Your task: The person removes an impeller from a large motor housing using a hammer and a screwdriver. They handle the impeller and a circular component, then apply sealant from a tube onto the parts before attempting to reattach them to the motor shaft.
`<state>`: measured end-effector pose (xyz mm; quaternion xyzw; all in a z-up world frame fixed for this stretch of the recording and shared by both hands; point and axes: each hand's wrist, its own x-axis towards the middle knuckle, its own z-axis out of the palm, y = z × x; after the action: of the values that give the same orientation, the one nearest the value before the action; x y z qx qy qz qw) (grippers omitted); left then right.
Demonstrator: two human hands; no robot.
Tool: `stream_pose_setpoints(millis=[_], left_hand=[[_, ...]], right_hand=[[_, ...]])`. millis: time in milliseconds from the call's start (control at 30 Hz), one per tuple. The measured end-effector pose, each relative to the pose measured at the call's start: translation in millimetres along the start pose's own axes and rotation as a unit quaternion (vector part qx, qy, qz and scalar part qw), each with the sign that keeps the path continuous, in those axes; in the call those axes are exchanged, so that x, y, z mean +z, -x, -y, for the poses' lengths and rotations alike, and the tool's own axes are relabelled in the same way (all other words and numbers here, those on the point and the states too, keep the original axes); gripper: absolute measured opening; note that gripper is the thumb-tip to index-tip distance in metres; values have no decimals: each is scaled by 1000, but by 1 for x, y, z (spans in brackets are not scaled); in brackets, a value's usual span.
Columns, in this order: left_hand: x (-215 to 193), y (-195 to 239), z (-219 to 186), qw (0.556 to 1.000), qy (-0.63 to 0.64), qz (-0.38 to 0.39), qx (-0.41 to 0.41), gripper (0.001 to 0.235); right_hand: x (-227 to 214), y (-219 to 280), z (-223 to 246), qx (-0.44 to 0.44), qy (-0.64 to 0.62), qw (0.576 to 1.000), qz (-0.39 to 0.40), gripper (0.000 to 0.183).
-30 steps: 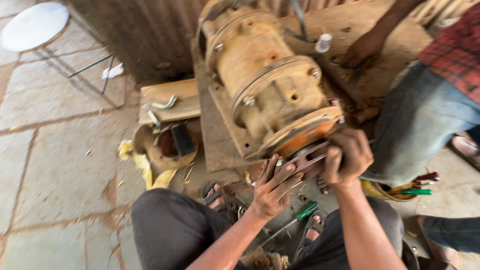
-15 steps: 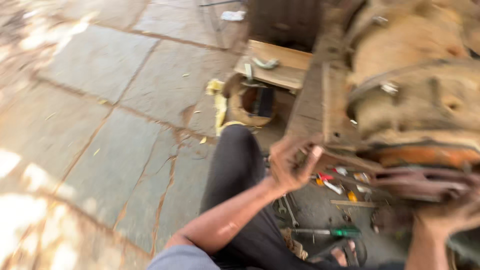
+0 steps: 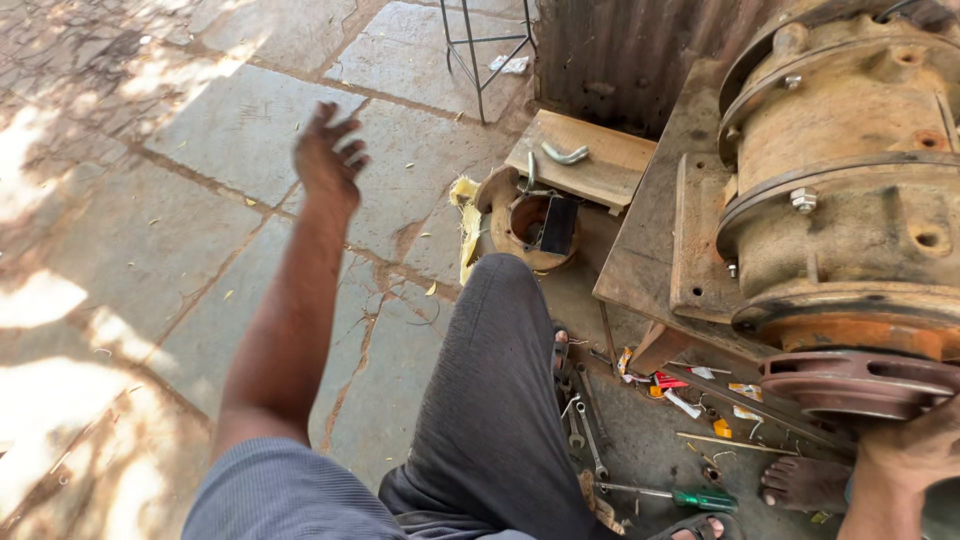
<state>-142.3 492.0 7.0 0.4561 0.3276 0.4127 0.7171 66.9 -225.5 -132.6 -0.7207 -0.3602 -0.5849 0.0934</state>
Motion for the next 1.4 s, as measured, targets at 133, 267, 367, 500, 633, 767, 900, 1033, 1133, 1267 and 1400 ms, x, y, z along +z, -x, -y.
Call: stream_pose_setpoints(millis=[133, 267, 367, 500, 633, 767, 900, 1033, 1133, 1267, 1400], left_hand=[[-5, -18, -32, 999, 38, -5, 8, 53], [34, 18, -44, 994, 21, 105, 9, 50], [84, 84, -22, 966, -18, 259, -4, 44], [152, 190, 33, 868, -138, 476, 43, 46], [211, 268, 84, 643, -320, 679, 153, 43], [235, 317, 145, 477, -496, 683, 246, 54], [225, 346, 179, 577, -477, 610, 259, 46], [229, 348, 187, 641, -435, 604, 187, 40], [231, 345, 185, 673, -323, 593, 301, 31], [230, 348, 198, 666, -354, 574, 319, 35], [222, 348, 207, 621, -428, 557, 348, 34]], right_hand=[[-4, 18, -3, 77, -38, 995, 54, 63], [7, 29, 13, 497, -401, 768, -51, 29], [-8, -5, 27, 596, -367, 711, -67, 17], [-20, -51, 43, 551, -308, 775, -31, 57], [-31, -85, 54, 479, -269, 835, -11, 74], [-37, -98, 61, 486, -277, 829, -7, 68], [-41, -99, 63, 483, -289, 827, -4, 63], [-39, -92, 78, 523, -292, 799, -53, 61], [-22, -89, 85, 546, -274, 782, -124, 57], [-13, -85, 90, 553, -214, 788, -165, 54], [-18, -83, 86, 592, -201, 769, -133, 58]])
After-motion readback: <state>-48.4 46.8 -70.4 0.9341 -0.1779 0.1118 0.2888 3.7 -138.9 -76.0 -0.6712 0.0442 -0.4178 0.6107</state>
